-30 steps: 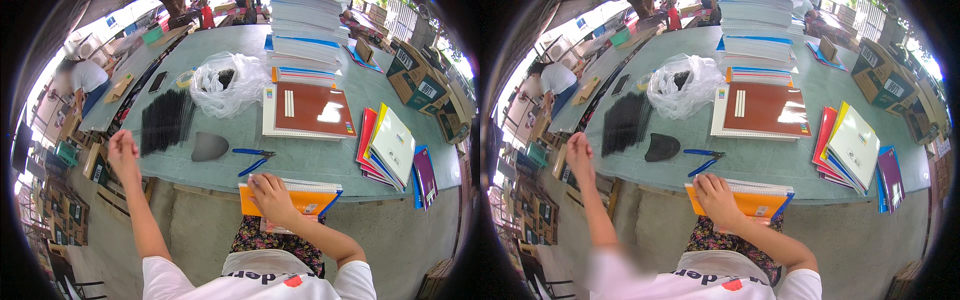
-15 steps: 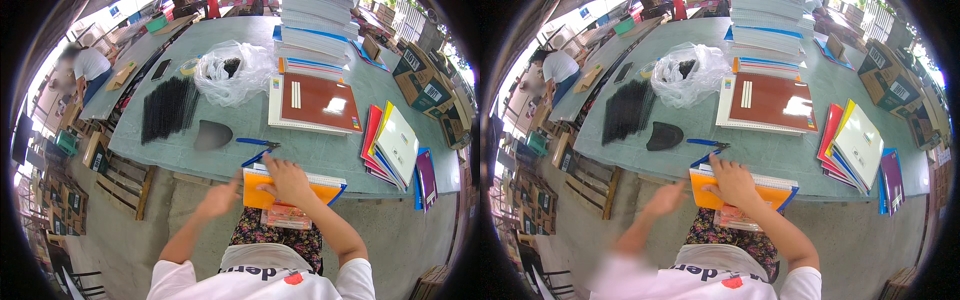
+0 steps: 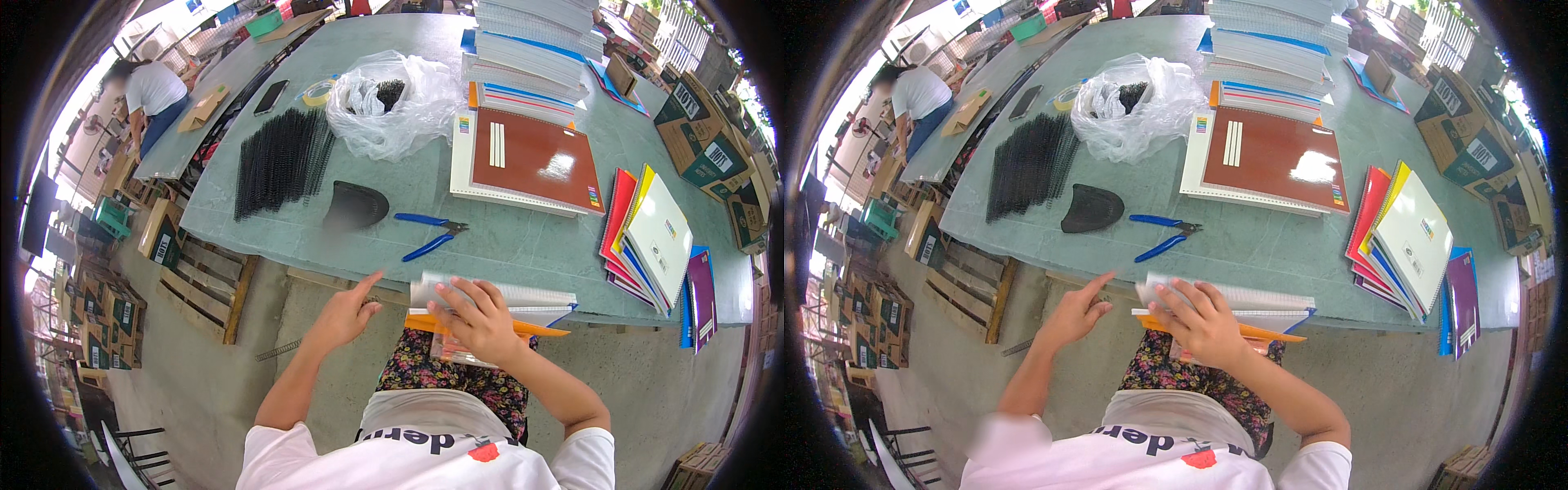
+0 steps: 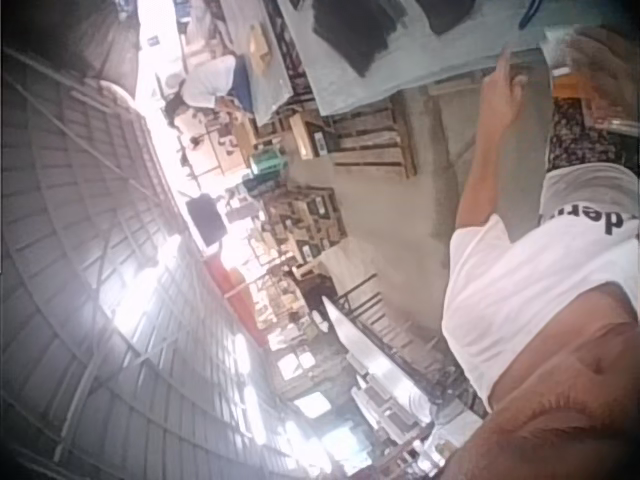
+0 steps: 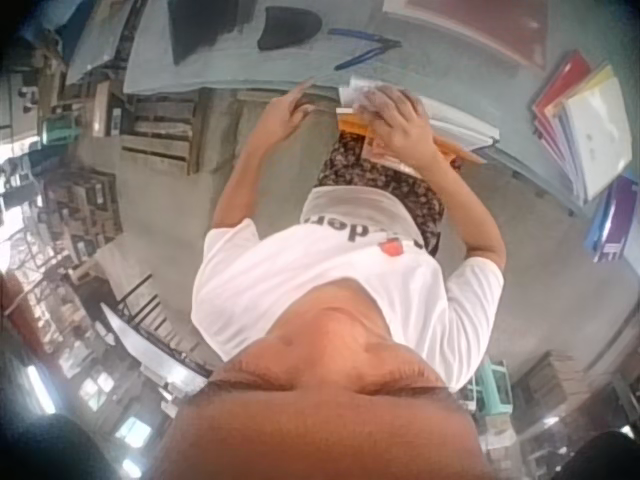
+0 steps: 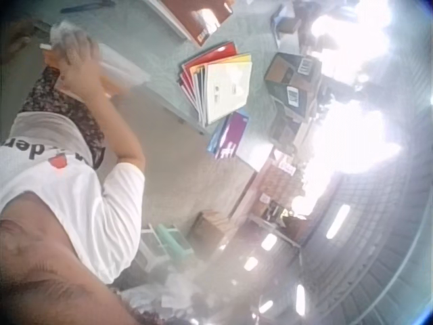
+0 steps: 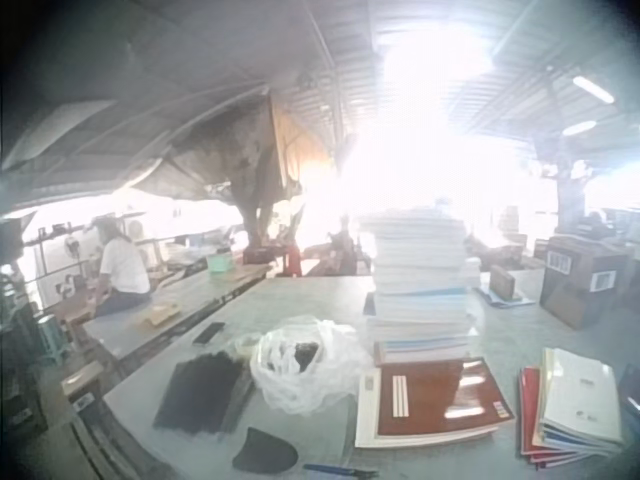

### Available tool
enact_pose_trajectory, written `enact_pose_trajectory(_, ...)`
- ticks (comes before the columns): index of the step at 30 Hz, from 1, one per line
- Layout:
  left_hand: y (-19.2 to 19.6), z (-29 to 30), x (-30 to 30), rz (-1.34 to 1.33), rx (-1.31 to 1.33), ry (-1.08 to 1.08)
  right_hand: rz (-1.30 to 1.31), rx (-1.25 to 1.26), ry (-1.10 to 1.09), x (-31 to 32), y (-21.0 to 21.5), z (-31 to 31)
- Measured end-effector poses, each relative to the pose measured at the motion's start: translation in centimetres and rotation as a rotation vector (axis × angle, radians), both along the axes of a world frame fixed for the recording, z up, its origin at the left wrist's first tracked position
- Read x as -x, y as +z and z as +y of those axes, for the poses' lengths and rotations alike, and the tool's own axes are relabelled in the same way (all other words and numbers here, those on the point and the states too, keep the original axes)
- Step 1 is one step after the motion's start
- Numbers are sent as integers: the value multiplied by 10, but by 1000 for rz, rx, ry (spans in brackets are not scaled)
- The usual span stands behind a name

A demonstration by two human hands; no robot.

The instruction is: The person assembles notebooks by threading plastic spirals through the punched holes of paper stacks and covers, using a pair of pliers to trim and secure the ends, and then stacks the completed notebooks on a table.

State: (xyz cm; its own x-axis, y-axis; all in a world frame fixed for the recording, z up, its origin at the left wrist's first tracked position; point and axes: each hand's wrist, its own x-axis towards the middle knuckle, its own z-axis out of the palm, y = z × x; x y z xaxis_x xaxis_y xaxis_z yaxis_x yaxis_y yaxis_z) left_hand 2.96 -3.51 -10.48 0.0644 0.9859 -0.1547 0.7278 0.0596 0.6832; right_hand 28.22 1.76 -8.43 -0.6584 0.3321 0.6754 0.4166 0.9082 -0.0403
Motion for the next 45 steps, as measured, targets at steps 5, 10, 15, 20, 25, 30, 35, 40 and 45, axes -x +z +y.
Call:
enact_pose_trajectory(5, -7, -21, -11, 242, 200, 8, -147, 391, -75, 10, -3, -15)
enact_pose_trajectory(10, 3, -25, -55, -55, 87, -57, -266, 463, -196, 29, -12, 2)
enact_pose_trajectory(15, 18, -12, -36, -152, -40, 8, -31, 661, -93, 26, -10, 3)
enact_pose_trajectory(20, 11, 1, -39, -177, -9, -67, 77, 703, -175, 27, -3, -3)
enact_pose_trajectory(25, 19, -7, -38, -203, 68, -112, 72, 403, -111, 22, -10, -6)
enact_pose_trajectory(30, 22, -20, -36, -257, 121, -101, -3, 443, -180, 21, 0, -15)
enact_pose_trajectory(35, 8, -19, -24, -309, 177, 57, -163, 588, -236, 20, -2, -2)
enact_pose_trajectory(40, -31, -23, -67, -299, 195, 72, -160, 754, -237, 43, -4, 8)
enact_pose_trajectory(45, -14, -14, -50, -193, 216, -116, -154, 845, -163, 39, 1, 15)
